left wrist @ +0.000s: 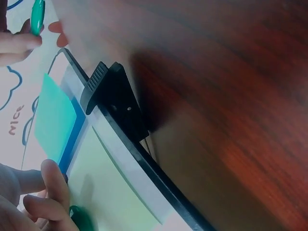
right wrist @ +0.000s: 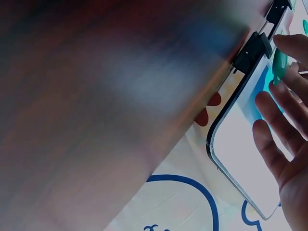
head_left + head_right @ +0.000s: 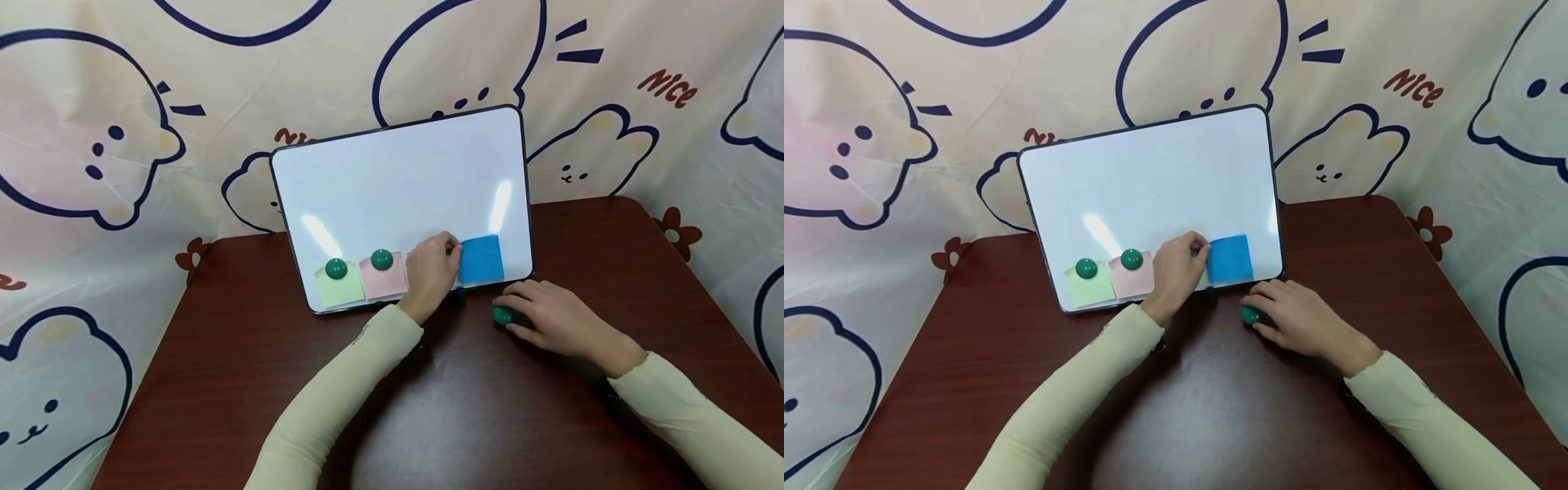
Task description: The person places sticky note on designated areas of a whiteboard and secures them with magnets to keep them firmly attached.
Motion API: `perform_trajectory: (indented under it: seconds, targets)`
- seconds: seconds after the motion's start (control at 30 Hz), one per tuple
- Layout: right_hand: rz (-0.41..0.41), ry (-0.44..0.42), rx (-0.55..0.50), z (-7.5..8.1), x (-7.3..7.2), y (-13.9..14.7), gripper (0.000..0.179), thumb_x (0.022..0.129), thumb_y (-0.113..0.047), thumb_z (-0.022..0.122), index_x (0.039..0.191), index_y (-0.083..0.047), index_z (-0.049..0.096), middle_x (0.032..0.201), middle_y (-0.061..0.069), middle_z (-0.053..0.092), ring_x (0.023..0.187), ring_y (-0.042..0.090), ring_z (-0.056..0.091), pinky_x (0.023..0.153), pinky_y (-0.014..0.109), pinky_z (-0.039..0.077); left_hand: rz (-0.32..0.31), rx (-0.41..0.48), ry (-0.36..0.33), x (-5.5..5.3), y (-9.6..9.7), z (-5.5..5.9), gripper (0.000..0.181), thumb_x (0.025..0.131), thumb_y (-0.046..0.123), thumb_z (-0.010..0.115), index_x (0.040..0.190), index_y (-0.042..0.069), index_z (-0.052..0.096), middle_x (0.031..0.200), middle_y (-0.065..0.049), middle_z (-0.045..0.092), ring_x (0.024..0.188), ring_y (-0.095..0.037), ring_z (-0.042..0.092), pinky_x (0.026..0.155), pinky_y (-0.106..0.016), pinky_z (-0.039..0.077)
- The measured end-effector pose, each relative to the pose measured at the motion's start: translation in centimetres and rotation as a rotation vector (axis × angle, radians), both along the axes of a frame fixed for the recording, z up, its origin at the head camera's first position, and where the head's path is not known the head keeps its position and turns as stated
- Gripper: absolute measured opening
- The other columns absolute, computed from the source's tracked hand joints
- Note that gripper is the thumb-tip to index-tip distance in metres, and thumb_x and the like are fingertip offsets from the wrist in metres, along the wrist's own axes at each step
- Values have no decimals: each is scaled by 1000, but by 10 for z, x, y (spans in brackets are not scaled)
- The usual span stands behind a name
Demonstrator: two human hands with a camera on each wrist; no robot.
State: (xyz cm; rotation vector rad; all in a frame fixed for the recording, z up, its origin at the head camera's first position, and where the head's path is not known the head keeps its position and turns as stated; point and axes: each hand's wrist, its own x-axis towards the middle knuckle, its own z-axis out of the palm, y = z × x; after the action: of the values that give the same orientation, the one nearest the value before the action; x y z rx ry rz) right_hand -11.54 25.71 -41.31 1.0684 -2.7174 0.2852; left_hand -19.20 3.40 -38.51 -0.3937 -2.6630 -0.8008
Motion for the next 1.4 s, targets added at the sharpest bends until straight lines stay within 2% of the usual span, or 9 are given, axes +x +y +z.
perform_trajectory:
  seconds: [0.3,0.77,1.0,1.23,1.4]
  targets:
    - [-28,53,-32,10,-11,-5,50,80,-31,84,124,-13,69,117,6,67,98,20,64,82,41,57,10,2,4,-1,0,1,15,97,23,66,94,12,75,86,0,76,68,-11,68,58,-22,50]
    - [-66,90,-77,25,-29,-19,50,78,-28,86,122,-12,69,116,9,67,100,24,62,85,43,55,16,-8,-4,-3,1,-1,17,97,25,66,95,12,75,87,0,77,70,-11,69,59,-23,52]
    - [-92,104,-95,27,-38,-27,48,81,-28,83,123,-12,68,116,10,67,103,25,62,90,46,55,13,6,-8,-1,-1,-3,17,97,26,66,96,12,76,88,0,77,70,-11,69,62,-24,54]
    - [-124,125,-110,31,-51,-32,50,81,-30,83,126,-12,67,119,11,65,104,26,62,89,46,56,15,-7,4,-2,-1,-3,17,97,26,66,95,12,76,87,0,77,68,-10,69,59,-22,53]
    - [-140,153,-128,32,-59,-35,53,81,-29,84,127,-10,66,120,13,64,104,28,62,90,47,56,12,6,-12,-3,-1,-2,18,97,26,66,94,11,76,86,0,77,69,-9,69,60,-21,53]
